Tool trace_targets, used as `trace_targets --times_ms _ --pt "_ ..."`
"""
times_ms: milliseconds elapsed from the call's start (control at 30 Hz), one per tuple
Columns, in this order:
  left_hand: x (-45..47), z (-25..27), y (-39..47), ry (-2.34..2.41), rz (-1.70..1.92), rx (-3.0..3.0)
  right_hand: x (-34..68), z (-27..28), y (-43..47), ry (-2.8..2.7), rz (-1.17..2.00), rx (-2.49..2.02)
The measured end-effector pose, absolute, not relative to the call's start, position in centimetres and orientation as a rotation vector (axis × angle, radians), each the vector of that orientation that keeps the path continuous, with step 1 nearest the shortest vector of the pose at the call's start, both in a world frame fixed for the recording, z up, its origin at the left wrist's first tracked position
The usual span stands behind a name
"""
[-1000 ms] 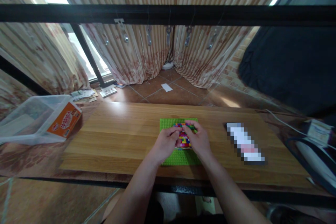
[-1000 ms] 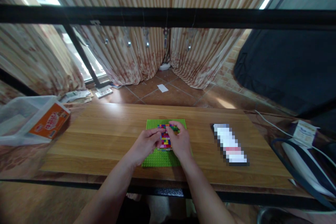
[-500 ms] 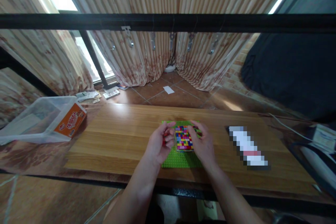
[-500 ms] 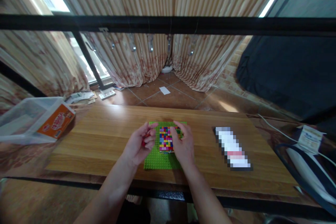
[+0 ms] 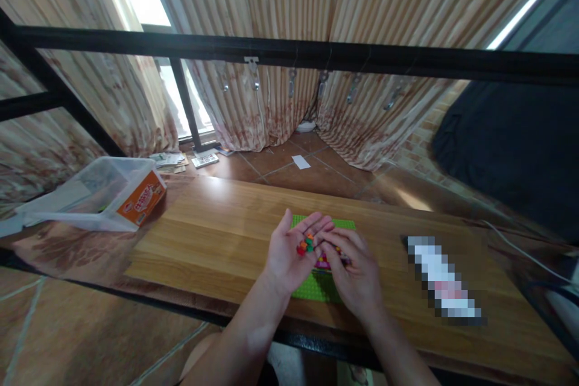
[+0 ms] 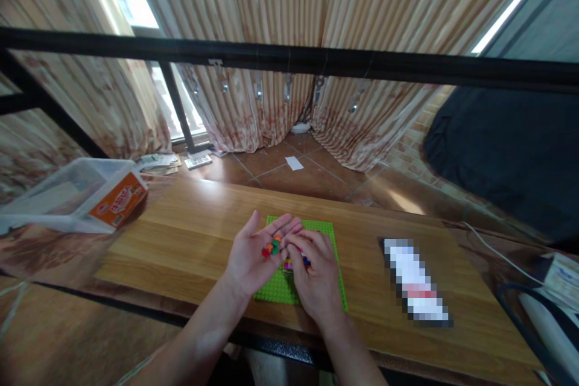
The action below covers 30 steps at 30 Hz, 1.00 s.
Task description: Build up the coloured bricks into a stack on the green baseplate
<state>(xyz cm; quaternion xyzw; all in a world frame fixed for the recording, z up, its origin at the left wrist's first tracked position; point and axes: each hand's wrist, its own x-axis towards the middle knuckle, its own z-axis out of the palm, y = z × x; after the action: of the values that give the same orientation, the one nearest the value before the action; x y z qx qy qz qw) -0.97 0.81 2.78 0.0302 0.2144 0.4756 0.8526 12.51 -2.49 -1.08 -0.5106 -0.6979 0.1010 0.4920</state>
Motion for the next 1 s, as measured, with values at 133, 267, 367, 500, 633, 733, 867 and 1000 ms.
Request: trace_targets --times_ms 133,267,367,500,633,733,867,1000 --pt "-0.83 2.52 0.82 0.412 0.945 0.085 12.64 -1.26 -2.23 -1.786 0.176 -1.257" --pt "-0.7 2.28 0.78 0.422 0.904 0.105 12.7 -1.4 -2.04 -1.816 0.168 -1.286" --pt "-0.67 2.28 0.74 0.427 0.888 0.127 12.64 -1.38 -1.99 -1.803 0.174 -1.276" --pt "-0.6 2.36 0.69 0.429 0.895 0.122 12.51 -1.22 -1.99 -1.767 0.219 -1.259" --pt "-0.52 2.28 0.76 0.441 0.896 0.109 12.68 -0.93 -2.01 -1.753 0.264 -1.244" --pt "-0.5 2.16 0.83 0.451 0.896 0.107 13.03 -0.76 -2.03 -1.729 0.26 -1.27" --pt "-0.52 2.08 0.83 0.482 0.901 0.137 13.34 -0.83 -1.98 -1.708 0.282 -1.289" --pt "-0.49 2.23 0.77 0.5 0.906 0.157 13.43 -1.08 -1.87 -1.701 0.291 -1.279"
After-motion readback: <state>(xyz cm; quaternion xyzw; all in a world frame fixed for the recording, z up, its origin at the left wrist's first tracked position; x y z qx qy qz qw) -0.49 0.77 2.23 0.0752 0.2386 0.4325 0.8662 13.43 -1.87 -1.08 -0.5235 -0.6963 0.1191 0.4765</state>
